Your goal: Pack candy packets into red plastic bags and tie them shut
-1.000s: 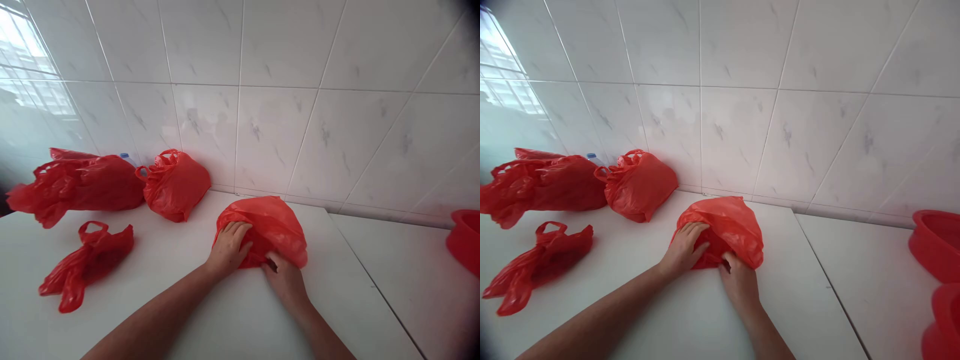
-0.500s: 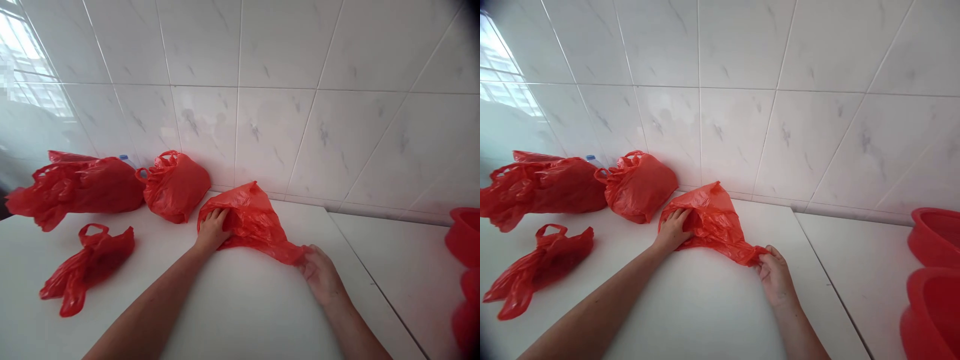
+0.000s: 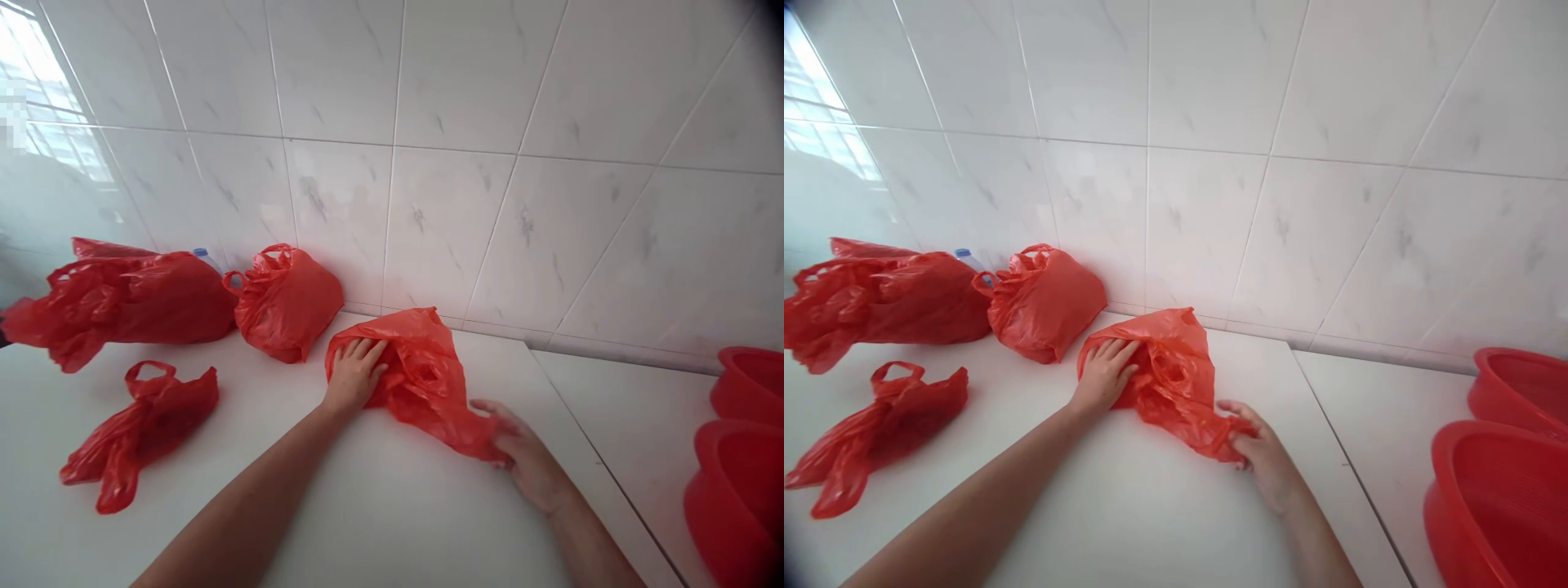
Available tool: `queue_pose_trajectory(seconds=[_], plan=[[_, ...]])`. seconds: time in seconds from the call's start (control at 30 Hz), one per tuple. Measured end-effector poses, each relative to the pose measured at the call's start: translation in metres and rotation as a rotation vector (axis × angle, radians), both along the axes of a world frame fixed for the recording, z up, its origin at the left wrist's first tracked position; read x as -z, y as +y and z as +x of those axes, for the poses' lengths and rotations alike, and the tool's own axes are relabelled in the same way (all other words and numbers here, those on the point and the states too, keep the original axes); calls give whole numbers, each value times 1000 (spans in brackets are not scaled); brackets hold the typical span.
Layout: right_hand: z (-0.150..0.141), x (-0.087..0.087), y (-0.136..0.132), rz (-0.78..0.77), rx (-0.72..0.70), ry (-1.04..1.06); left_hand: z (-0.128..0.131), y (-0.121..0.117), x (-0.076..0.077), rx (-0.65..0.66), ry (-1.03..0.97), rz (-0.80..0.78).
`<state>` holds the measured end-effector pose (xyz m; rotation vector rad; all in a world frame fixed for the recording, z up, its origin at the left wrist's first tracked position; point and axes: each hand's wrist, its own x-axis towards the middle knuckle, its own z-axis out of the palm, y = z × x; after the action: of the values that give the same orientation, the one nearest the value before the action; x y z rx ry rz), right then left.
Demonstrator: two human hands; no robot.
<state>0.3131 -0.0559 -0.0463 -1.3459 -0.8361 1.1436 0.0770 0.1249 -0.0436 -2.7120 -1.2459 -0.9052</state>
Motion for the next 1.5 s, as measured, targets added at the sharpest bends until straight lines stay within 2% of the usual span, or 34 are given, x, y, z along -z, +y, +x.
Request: queue_pose_trajectory(seconds=[0.07, 0.13, 0.2, 0.23, 0.3, 0.4, 0.53, 0.7, 0.77, 0.87, 0.97, 1.03, 1.1, 1.2, 1.27, 1.33, 1.4, 1.5], plan=[[-22, -9, 0, -60, -204, -187, 2, -1, 2, 58, 40, 7], [-38, -17, -2, -92, -413, -288, 2, 0, 6, 92, 84, -9], [-40, -22, -6, -127, -582, -271, 1, 6, 12, 78, 108, -40], [-36, -23, -9, -143, -614, -239, 0, 9, 14, 55, 111, -57], [-19, -21, -13, -152, -568, -166, -3, 16, 18, -11, 103, -86], [15, -14, -19, -121, -365, -54, -6, 23, 20, -112, 76, -113], [49, -6, -24, -11, -227, 137, -8, 24, 19, -175, 57, -125], [65, -1, -26, 254, 67, 352, -8, 23, 18, -208, 45, -115], [63, 1, -24, 319, 130, 395, -8, 23, 19, -223, 32, -105], [53, 3, -18, 268, 99, 340, -10, 22, 17, -256, 0, -87], [32, 1, -7, 120, 21, 84, -9, 15, 10, -247, -37, -54], [15, -2, 1, 84, -44, -79, -5, 5, 5, -166, -40, -25], [-3, -5, 6, 107, -133, -153, 2, -3, 4, -21, -8, -6], [-23, -5, 5, 116, -297, -122, 13, -7, 12, 162, 54, -14], [-28, -2, 1, 59, -400, -24, 15, 0, 21, 177, 53, -35], [-25, 2, -2, 28, -447, 88, 13, 9, 27, 146, 16, -54], [-16, 5, -2, 50, -357, 190, 8, 16, 25, 126, -38, -56], [2, 8, 3, 85, 7, 299, 2, 11, 11, 139, -130, -26]])
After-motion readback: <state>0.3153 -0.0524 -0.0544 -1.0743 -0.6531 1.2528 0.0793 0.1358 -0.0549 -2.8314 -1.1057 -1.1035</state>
